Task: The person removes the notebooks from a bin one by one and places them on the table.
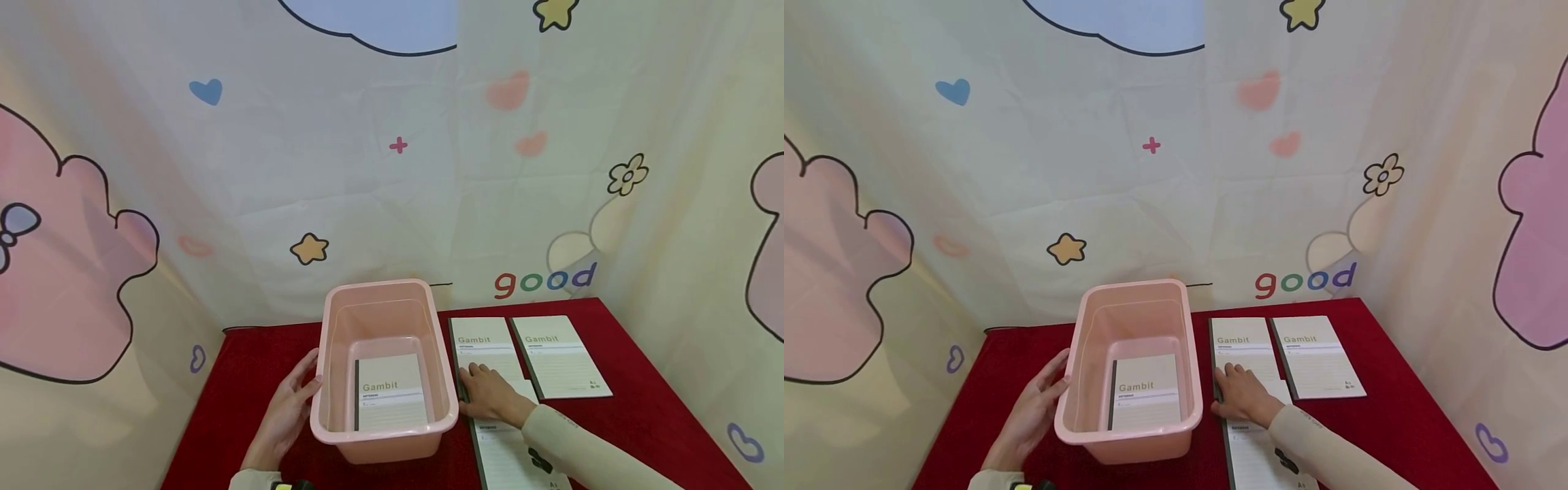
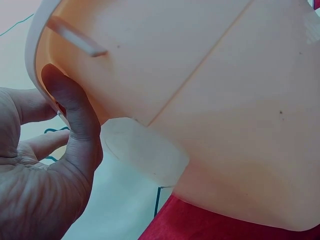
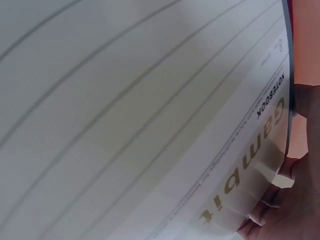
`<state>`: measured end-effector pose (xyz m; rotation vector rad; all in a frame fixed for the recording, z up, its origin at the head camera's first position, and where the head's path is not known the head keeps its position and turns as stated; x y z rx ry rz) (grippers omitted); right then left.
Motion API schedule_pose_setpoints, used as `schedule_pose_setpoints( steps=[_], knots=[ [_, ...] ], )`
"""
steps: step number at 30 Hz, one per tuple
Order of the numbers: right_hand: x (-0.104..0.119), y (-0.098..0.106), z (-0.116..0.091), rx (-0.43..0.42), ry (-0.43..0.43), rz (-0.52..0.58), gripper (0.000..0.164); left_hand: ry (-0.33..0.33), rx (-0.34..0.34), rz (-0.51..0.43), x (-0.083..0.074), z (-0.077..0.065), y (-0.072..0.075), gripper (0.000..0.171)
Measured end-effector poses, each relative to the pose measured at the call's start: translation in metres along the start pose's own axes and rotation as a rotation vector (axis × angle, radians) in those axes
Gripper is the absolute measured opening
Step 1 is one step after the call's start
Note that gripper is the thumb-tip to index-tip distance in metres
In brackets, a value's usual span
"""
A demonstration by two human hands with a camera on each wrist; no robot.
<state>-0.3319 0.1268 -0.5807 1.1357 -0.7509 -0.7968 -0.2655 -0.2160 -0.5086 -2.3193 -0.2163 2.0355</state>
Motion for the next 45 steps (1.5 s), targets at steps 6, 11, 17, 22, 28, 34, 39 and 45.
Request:
schedule_pose_setpoints(
  steps=[6, 11, 17, 22, 28, 34, 39, 45],
  knots=[
    [0.002, 0.0, 0.0, -0.017, 0.026, -0.038, 0.049, -0.003, 0.001, -0.003, 0.0, 0.0, 0.0, 0.061],
    [0.004, 0.006, 0.0, -0.019, 0.017, -0.052, 0.047, -0.003, -0.004, -0.004, 0.001, 0.001, 0.001, 0.061],
    [0.002, 0.024, -0.002, -0.018, -0.017, -0.053, 0.049, 0.008, -0.002, -0.01, 0.003, 0.002, 0.0, 0.06],
    [-0.002, 0.048, -0.002, -0.061, -0.026, -0.08, 0.052, 0.01, -0.006, -0.018, 0.005, 0.003, 0.0, 0.06],
    [-0.005, 0.089, 0.0, -0.138, -0.017, -0.095, 0.051, 0.006, -0.012, -0.01, 0.003, 0.003, 0.0, 0.058],
    [-0.003, 0.118, 0.005, -0.183, -0.009, -0.096, 0.05, -0.005, -0.027, -0.001, -0.001, 0.003, 0.003, 0.058],
    [-0.002, 0.131, 0.008, -0.194, -0.018, -0.094, 0.052, -0.009, -0.025, 0.002, -0.002, 0.005, 0.002, 0.057],
    [0.004, 0.153, 0.018, -0.217, -0.013, -0.097, 0.055, -0.002, -0.033, 0.011, -0.001, 0.006, 0.002, 0.057]
  ],
)
Point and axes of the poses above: each hand's wrist, its own z-axis towards the middle knuckle, its own y-axis out of the back of the hand, x = y × z, the point moved 7 cm from there along z, towards the middle knuckle, and after that the axes turned 7 degrees about -x, right-handed, at the moved point
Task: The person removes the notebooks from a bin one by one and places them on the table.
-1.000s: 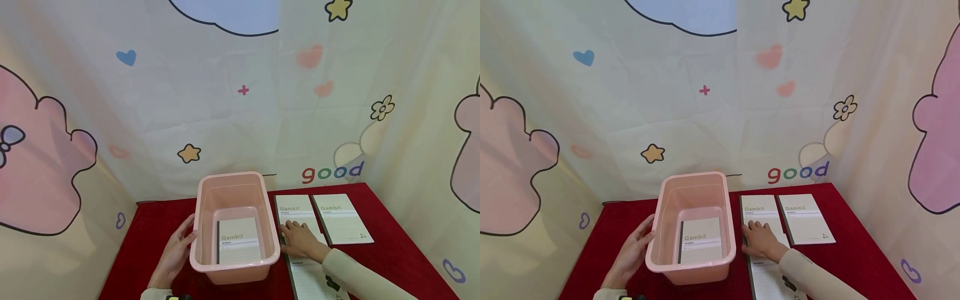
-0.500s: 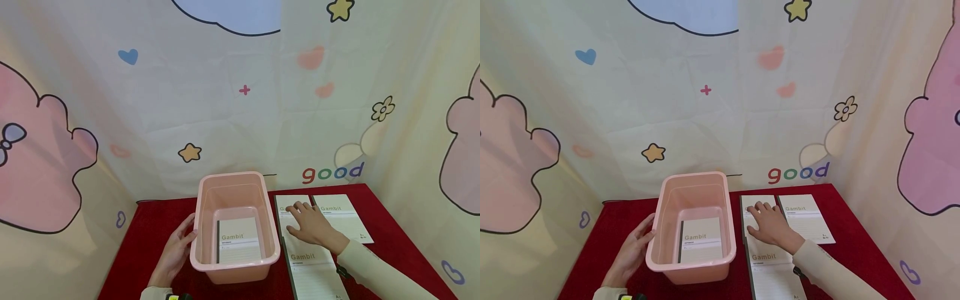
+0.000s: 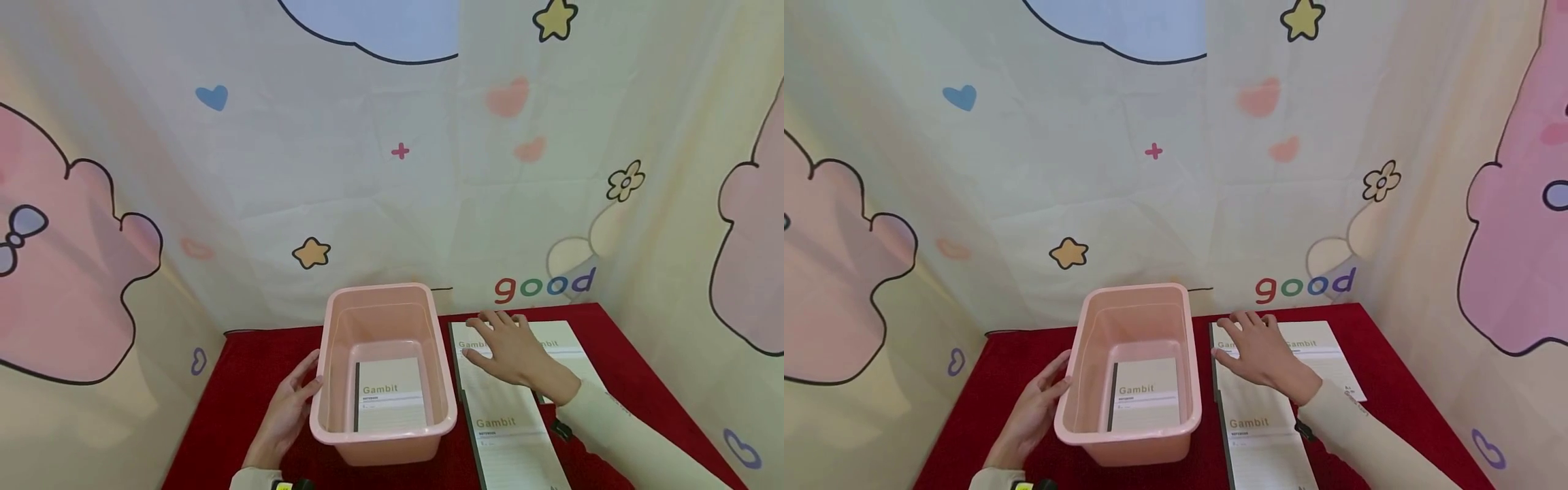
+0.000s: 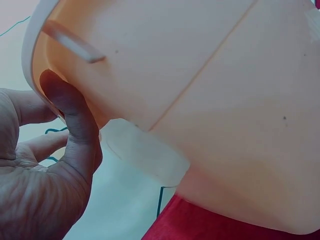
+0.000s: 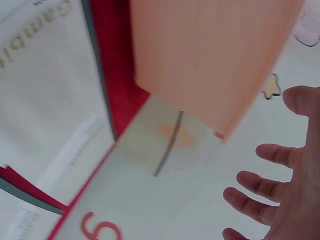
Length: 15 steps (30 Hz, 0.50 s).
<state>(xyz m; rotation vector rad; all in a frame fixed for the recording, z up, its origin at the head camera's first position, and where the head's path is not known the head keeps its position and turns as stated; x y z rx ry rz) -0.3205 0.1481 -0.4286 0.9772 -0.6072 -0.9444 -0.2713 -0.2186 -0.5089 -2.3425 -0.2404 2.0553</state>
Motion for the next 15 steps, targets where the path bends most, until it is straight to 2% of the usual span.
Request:
schedule_pose_setpoints(
  steps=[9, 15],
  knots=[
    [0.017, 0.037, 0.027, -0.033, 0.052, 0.02, 0.056, 0.004, -0.005, -0.002, 0.001, -0.001, 0.0, 0.059],
    [0.037, 0.055, 0.046, -0.035, 0.089, 0.042, 0.058, -0.005, -0.003, 0.003, 0.002, 0.001, 0.001, 0.059]
  ],
)
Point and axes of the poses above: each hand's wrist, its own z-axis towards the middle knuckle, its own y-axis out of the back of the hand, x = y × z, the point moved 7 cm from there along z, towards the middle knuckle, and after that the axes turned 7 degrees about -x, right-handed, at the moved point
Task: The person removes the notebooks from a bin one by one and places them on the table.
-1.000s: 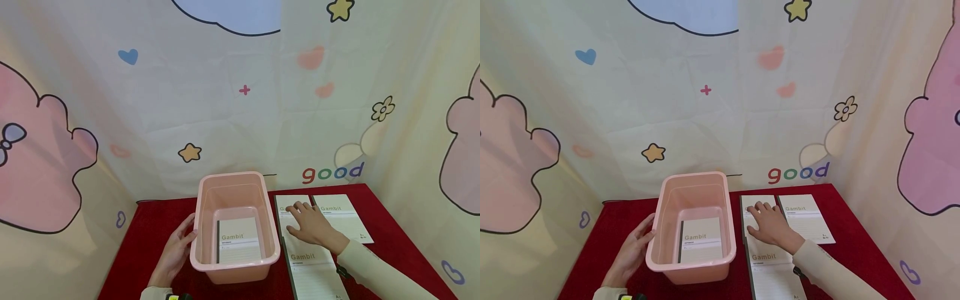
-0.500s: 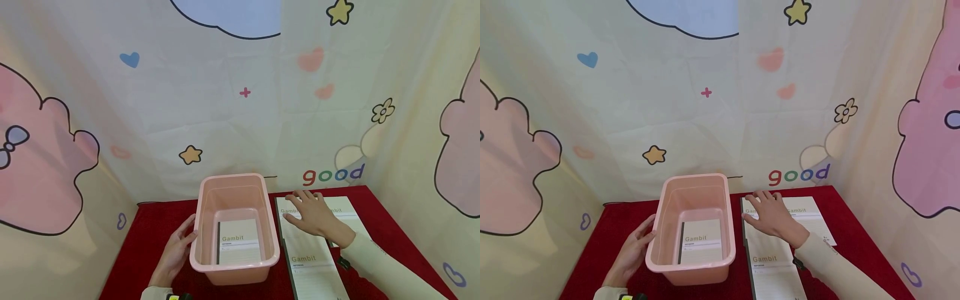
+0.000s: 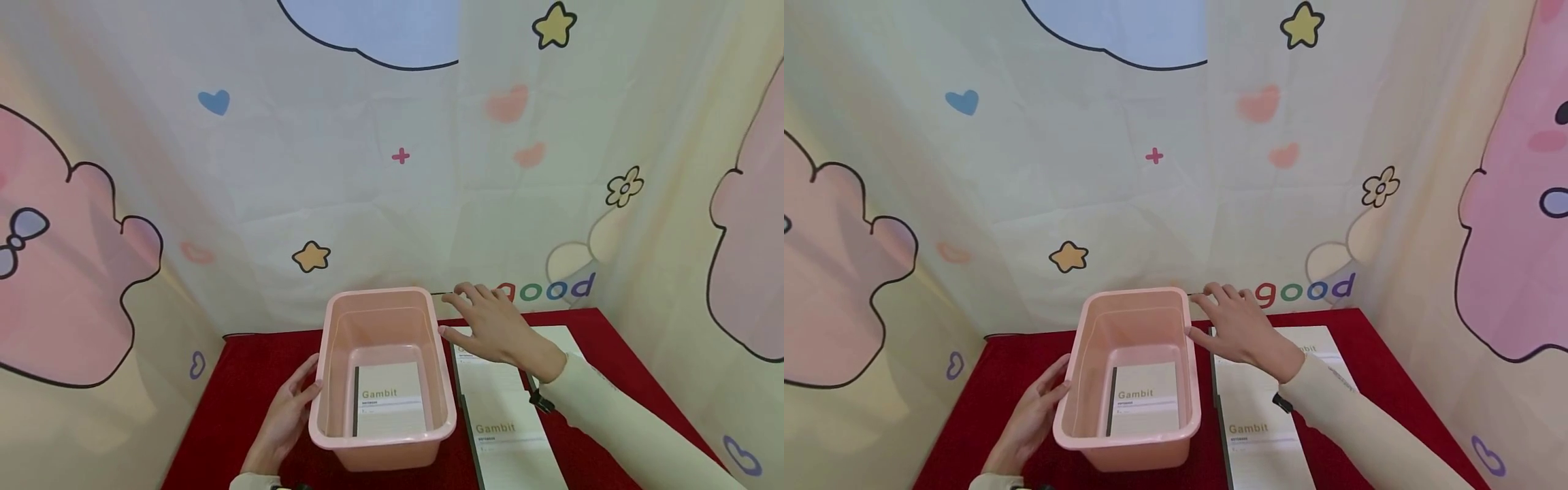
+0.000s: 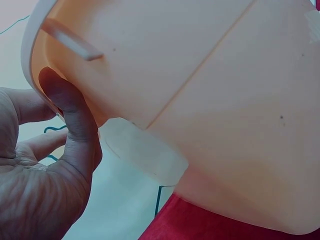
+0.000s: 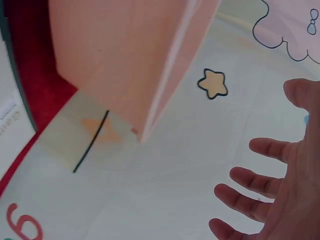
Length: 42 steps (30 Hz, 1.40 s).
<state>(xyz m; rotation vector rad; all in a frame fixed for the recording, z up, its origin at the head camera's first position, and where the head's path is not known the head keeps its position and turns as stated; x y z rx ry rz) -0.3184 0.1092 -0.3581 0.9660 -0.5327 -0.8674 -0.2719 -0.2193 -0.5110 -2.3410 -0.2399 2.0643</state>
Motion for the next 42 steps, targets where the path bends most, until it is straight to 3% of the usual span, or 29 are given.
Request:
schedule_pose_setpoints(
  steps=[12, 20, 42],
  knots=[
    [0.042, 0.008, 0.04, 0.03, 0.08, 0.037, 0.061, 0.013, -0.004, -0.006, 0.003, 0.001, 0.0, 0.058],
    [0.063, 0.005, 0.054, 0.056, 0.095, 0.054, 0.059, 0.017, 0.0, -0.004, 0.004, 0.001, 0.0, 0.059],
    [0.093, -0.05, 0.094, 0.179, -0.023, 0.122, 0.057, 0.026, -0.001, -0.016, 0.005, 0.003, -0.001, 0.061]
  ],
)
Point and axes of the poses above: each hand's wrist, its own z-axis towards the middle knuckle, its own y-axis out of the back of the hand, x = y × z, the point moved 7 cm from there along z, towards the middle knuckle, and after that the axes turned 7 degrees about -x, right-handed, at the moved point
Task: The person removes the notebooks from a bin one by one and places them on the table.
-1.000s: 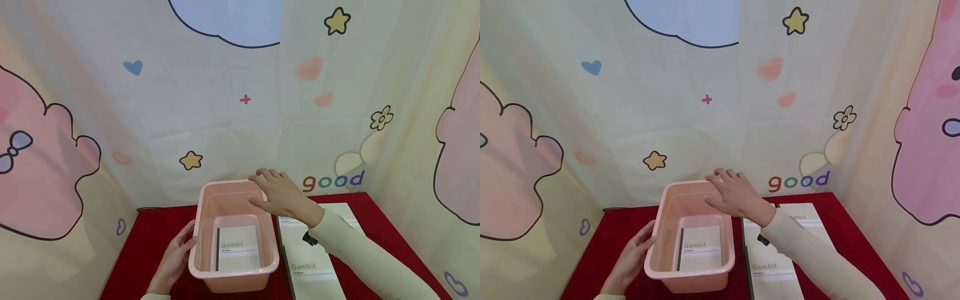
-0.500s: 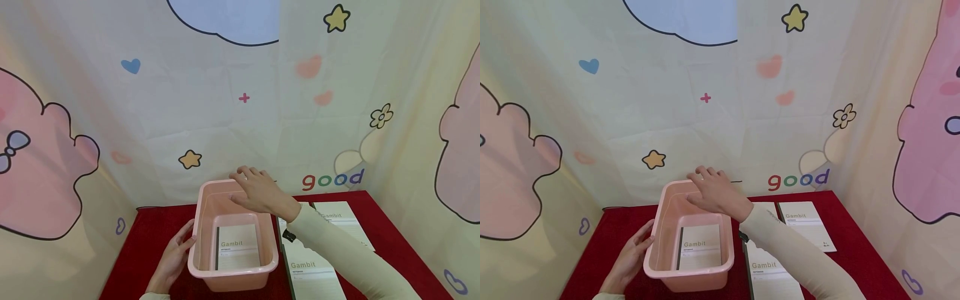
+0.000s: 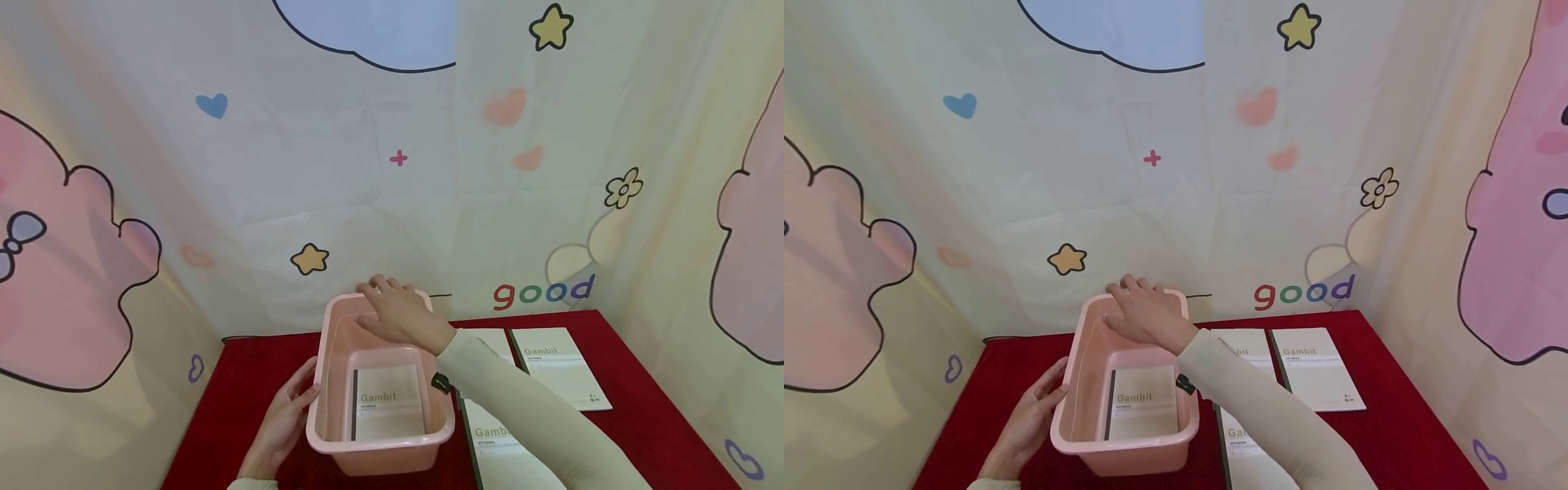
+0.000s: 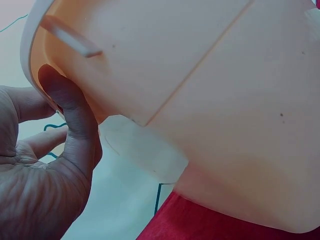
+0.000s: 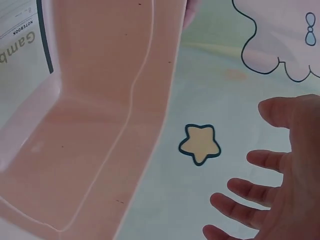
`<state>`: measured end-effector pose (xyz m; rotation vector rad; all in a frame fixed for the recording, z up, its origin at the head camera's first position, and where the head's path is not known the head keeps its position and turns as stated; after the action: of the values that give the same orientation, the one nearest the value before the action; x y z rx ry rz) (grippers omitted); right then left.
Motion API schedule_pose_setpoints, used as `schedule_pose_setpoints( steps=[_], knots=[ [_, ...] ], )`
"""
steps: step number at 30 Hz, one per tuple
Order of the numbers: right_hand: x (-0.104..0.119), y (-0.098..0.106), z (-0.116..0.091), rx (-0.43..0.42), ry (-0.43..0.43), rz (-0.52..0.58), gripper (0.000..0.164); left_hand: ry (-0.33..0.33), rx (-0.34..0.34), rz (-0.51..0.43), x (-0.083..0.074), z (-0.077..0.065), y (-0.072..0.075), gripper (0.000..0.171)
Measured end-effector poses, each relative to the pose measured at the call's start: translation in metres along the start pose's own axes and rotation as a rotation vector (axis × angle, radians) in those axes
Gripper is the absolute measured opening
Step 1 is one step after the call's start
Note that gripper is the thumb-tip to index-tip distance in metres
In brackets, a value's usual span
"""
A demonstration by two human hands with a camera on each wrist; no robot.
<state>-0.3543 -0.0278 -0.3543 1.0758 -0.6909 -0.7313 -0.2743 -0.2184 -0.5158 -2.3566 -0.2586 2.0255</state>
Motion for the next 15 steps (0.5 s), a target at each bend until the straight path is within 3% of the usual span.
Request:
schedule_pose_setpoints(
  steps=[8, 15],
  knots=[
    [-0.006, -0.029, 0.01, 0.088, -0.118, 0.014, 0.054, 0.009, -0.009, 0.008, -0.001, -0.001, 0.002, 0.062],
    [-0.001, -0.057, 0.017, 0.148, -0.134, 0.056, 0.054, -0.019, 0.007, 0.006, -0.002, -0.002, 0.001, 0.062]
  ],
)
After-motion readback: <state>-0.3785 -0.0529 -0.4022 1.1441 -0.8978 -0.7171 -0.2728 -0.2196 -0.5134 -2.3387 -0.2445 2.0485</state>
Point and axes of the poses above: each hand's wrist, its own z-axis towards the middle knuckle, its own y-axis out of the back of the hand, x = y × z, the point moved 7 cm from there along z, towards the middle knuckle, and after that the axes turned 7 degrees about -x, right-handed, at the moved point
